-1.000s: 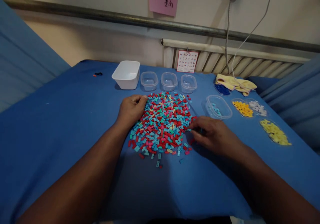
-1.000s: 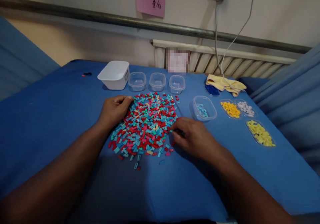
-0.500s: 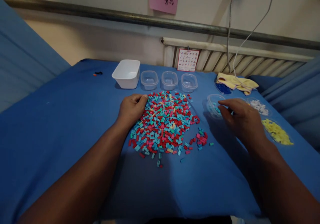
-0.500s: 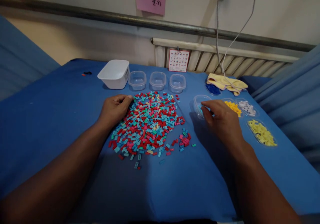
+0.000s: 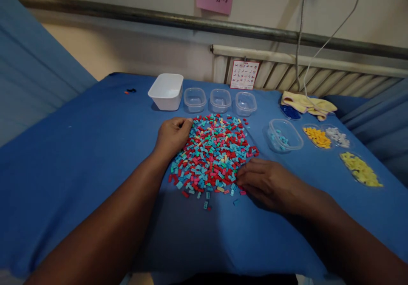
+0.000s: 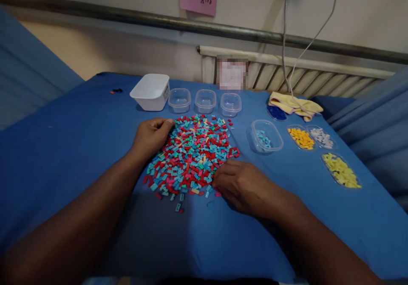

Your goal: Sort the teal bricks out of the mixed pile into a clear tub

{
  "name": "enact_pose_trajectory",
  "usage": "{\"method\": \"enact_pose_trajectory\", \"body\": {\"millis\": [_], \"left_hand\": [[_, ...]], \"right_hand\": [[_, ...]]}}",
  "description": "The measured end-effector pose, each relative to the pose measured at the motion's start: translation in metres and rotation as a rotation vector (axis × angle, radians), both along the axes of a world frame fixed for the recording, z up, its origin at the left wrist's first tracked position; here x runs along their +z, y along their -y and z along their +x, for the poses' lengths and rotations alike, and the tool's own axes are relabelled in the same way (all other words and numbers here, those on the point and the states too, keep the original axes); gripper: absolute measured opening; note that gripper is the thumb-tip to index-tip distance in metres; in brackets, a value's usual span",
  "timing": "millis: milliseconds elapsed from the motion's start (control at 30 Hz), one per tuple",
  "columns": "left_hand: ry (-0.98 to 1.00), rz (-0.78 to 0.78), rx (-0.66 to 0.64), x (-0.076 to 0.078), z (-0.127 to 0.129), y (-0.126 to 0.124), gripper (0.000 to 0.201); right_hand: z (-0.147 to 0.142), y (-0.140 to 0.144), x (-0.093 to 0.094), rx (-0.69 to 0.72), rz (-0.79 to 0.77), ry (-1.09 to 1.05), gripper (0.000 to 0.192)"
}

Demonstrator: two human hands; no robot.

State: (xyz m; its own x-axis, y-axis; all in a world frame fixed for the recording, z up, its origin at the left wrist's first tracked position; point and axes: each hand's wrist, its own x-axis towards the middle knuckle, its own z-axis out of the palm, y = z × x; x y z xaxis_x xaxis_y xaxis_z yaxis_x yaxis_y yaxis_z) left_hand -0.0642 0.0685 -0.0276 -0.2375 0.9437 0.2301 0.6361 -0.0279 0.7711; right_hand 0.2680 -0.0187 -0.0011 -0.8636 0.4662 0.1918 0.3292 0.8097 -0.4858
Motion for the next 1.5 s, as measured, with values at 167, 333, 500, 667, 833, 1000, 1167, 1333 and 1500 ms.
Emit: {"method": "enact_pose_trajectory", "body": {"millis": [167,333,500,667,833,1000,1167,1333,1500], "left_hand": [[-0.005,0.004,0.0,-0.001,0.0,-0.001,0.04],[0.0,-0.011,0.012,-0.003,-0.001,-0.002,0.04],[-0.01,0.008,0.0,-0.003,-0.001,-0.001,0.042],[0.012,-0.006,-0.001,-0.002,0.0,-0.001,0.04],[0.003,-0.001,-0.007,-0.001,0.001,0.0,0.042],[0.021,0.029,-0.011,-0.005,0.0,0.001,0.041],[0.039,0.058,-0.009,-0.006,0.002,-0.002,0.036],[0.154,0.054,-0.408,0.037,0.014,0.028,0.026],[-0.038,-0.358,-1.138,0.082,0.035,0.085,0.015]], "right_hand": [[-0.002,0.005,0.003,-0.032,-0.024,-0.018,0.014],[-0.015,0.017,0.002,-0.056,-0.076,-0.073,0.012],[-0.021,0.018,-0.004,-0.069,-0.006,0.042,0.021],[-0.012,0.015,-0.001,-0.087,-0.008,0.076,0.016],[-0.012,0.017,0.0,-0.103,-0.013,0.004,0.014],[-0.02,0.02,-0.005,-0.117,0.083,0.019,0.019],[-0.019,0.021,-0.004,-0.078,0.086,0.056,0.02],[-0.016,0.02,-0.005,-0.106,0.071,0.031,0.024],[-0.017,0.02,-0.007,-0.093,0.046,-0.008,0.022]]}}
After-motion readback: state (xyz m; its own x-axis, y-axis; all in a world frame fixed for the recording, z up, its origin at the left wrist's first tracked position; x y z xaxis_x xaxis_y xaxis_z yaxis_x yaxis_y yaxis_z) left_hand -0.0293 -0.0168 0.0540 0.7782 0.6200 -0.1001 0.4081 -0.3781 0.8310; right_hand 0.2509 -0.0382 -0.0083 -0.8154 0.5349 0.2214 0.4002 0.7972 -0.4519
